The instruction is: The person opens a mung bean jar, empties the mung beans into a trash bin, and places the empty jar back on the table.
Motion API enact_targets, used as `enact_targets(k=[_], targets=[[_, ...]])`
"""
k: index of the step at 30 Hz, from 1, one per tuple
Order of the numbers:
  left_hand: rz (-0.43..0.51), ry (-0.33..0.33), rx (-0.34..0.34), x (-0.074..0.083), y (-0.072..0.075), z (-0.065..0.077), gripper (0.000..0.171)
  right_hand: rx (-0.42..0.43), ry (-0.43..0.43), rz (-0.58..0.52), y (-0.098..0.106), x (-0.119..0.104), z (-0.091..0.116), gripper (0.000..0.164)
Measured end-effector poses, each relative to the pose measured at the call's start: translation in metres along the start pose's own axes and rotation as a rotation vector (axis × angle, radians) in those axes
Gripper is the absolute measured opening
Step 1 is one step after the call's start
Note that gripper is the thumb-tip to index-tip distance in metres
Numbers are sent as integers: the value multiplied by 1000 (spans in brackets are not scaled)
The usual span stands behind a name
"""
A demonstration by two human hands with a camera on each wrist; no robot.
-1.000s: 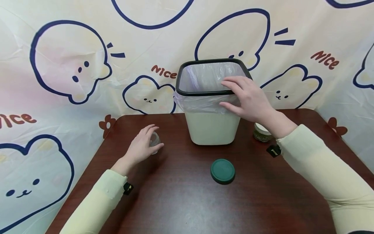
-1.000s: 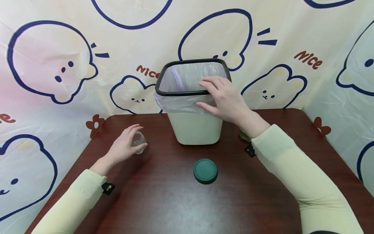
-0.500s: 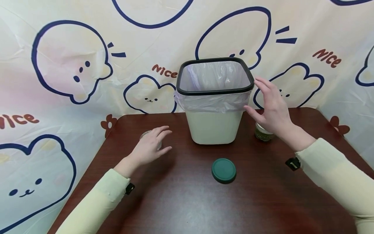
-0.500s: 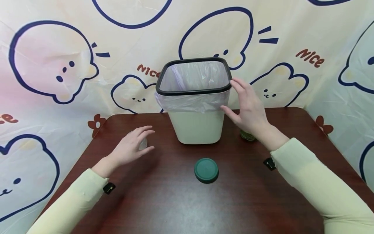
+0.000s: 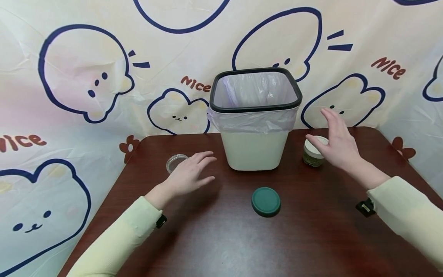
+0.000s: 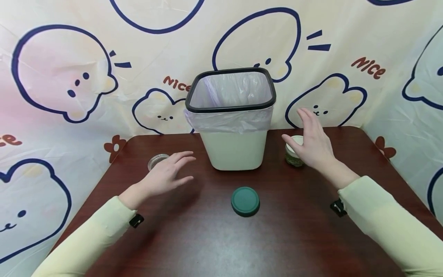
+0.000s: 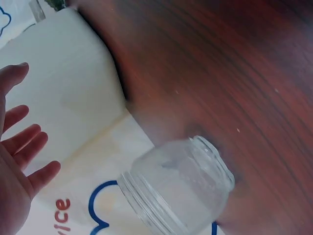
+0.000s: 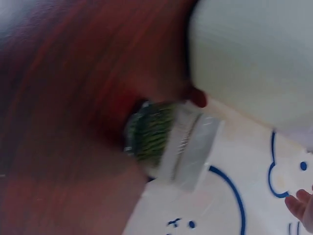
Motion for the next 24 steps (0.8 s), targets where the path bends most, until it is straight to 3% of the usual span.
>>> enact_targets(k=[6,16,24], targets=[[49,20,-23,10,-1,-8,55,-129,-125,33,-10,29,5,87],[116,25,-74,24,-7,-23,61,-301,-303,-102,-33,64,12,109],[175,27,-95,34,-16,-31,62,-326,-373,-261,-49,67,14,115]])
Point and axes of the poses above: each hand's wrist, its own z-axis away from the middle knuckle, its own y-axis out of the back of the hand, x = y × z, the point moved 2 cm from there along -z, towards the middle knuckle, and after that the axes turned 13 degrees about -x, right-handed, at the moved point
